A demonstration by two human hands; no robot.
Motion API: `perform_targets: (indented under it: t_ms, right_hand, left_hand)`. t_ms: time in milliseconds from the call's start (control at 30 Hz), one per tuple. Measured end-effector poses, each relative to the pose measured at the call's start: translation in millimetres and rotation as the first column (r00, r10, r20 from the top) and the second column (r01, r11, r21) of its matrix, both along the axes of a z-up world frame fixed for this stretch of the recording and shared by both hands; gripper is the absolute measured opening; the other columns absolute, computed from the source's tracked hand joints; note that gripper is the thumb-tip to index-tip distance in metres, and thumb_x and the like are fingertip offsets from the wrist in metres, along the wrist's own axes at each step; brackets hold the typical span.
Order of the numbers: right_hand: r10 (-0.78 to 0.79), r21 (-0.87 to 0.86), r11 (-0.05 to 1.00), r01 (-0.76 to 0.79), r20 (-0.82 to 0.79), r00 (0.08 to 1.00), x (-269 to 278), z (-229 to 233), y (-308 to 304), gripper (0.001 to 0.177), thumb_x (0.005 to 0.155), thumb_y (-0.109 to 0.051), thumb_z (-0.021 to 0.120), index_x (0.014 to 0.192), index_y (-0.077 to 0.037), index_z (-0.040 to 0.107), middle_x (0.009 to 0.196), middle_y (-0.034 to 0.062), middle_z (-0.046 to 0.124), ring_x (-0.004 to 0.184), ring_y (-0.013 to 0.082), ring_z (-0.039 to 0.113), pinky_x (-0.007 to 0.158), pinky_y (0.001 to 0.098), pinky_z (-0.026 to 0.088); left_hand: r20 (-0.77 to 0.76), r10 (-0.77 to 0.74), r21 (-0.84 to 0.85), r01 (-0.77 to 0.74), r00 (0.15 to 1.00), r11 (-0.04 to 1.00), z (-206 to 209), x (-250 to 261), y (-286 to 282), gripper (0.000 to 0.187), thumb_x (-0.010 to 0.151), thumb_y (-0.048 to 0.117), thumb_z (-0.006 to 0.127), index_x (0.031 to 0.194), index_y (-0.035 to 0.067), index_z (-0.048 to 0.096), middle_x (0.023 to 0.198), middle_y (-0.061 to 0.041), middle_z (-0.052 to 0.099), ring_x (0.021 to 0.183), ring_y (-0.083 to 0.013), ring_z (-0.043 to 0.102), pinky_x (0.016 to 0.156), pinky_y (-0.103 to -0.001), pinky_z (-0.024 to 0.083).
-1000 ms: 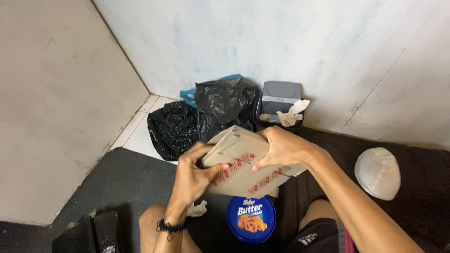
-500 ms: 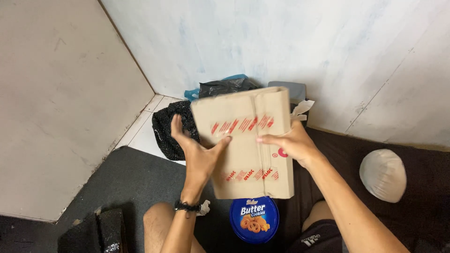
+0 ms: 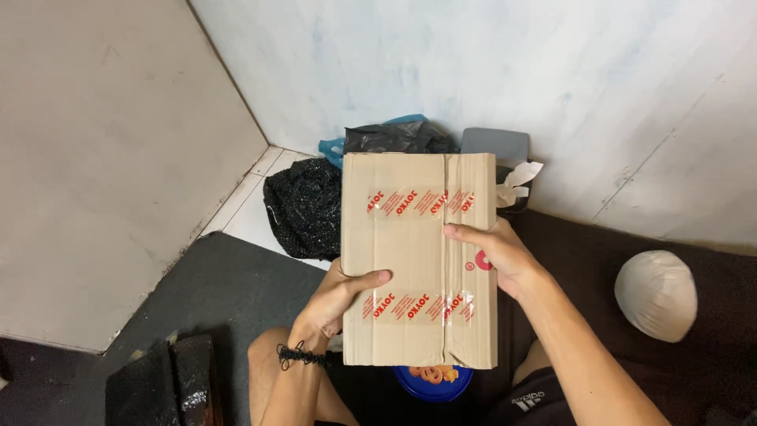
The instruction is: Folding a cardboard box and a plastic bag to organize items in a room.
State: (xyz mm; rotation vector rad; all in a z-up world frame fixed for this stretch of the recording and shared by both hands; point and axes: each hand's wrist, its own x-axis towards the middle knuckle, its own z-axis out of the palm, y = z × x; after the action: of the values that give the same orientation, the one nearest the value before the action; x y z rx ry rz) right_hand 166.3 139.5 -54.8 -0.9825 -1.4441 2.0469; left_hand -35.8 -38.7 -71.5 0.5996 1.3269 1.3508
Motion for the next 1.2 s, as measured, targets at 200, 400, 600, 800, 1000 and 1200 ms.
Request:
perform_targets:
  t_ms: [200,400,600,800,1000,1200]
  right_hand:
    - [0.142,0.033,0.990,-0.138,-0.152,0.978,-15.1,-31.4,-3.3,0.064,0.073,-0.019,0.086,0.127,0.009,0.066,0.110,0.0185,0.073,0.097,0.0254,0.071,0.088,0.0419,0.059]
    - [0.222,-0.013,0.975,-0.222,0.071,0.972,-17.3,-31.5,-20.1,0.059,0.069,-0.017,0.084,0.123,-0.002,0.066,0.109,0.0133,0.075,0.101,0.0202,0.072,0.091,0.0384,0.057]
    - [0.051,-0.214,0.974,-0.075,-0.118,0.992,-21.9,-38.8,-23.2,0.051,0.073,-0.015,0.081,0.118,0.005,0.068,0.105,0.0215,0.074,0.092,0.0300,0.074,0.082,0.0465,0.062]
    - [-0.211,-0.271,0.950,0.153,-0.199,0.957,-39.1,-34.0,-22.7,0.043,0.077,-0.013,0.077,0.118,0.001,0.068,0.109,0.0144,0.075,0.094,0.0251,0.075,0.082,0.0409,0.062]
    - [-0.149,-0.179,0.976,0.124,-0.135,0.980,-43.4,-31.4,-30.1,0.042,0.080,-0.015,0.077,0.117,0.003,0.070,0.108,0.0154,0.075,0.095,0.0258,0.074,0.084,0.0407,0.061]
    - [-0.020,-0.049,0.999,0.014,-0.111,0.994,-94.7,-29.7,-53.7,0.043,0.084,-0.018,0.078,0.123,-0.006,0.065,0.116,0.0082,0.072,0.105,0.0173,0.069,0.089,0.0364,0.057]
  left_hand:
    - [0.048,0.123,0.041,-0.125,0.991,0.991,-5.8,-19.7,-10.9,0.076,0.071,0.016,0.081,0.136,-0.007,0.049,0.114,-0.034,0.070,0.103,-0.0362,0.076,0.084,-0.044,0.066]
    - [0.150,0.283,0.107,-0.300,0.947,0.948,-10.6,-36.4,-9.8,0.068,0.075,0.010,0.079,0.133,-0.014,0.054,0.115,-0.031,0.070,0.100,-0.0369,0.072,0.084,-0.044,0.063]
    - [0.346,0.323,0.013,-0.348,0.881,0.937,-30.6,-21.1,-13.4,0.069,0.084,0.032,0.072,0.141,-0.003,0.054,0.137,-0.023,0.060,0.119,-0.0310,0.065,0.096,-0.046,0.058]
    - [0.725,-0.053,0.433,-0.393,0.687,0.811,-53.7,38.0,-2.1,0.086,0.091,0.063,0.059,0.141,-0.005,0.044,0.139,-0.024,0.057,0.128,-0.0342,0.058,0.107,-0.052,0.045]
    - [0.397,0.324,0.192,-0.423,0.859,0.886,-48.6,53.0,8.8,0.055,0.090,0.012,0.076,0.137,-0.006,0.053,0.131,-0.020,0.064,0.114,-0.0245,0.065,0.092,-0.040,0.056]
    - [0.532,0.442,0.144,-0.592,0.722,0.793,-42.7,14.4,-20.2,0.056,0.085,0.001,0.074,0.134,-0.008,0.047,0.128,-0.023,0.066,0.115,-0.0301,0.069,0.097,-0.041,0.062]
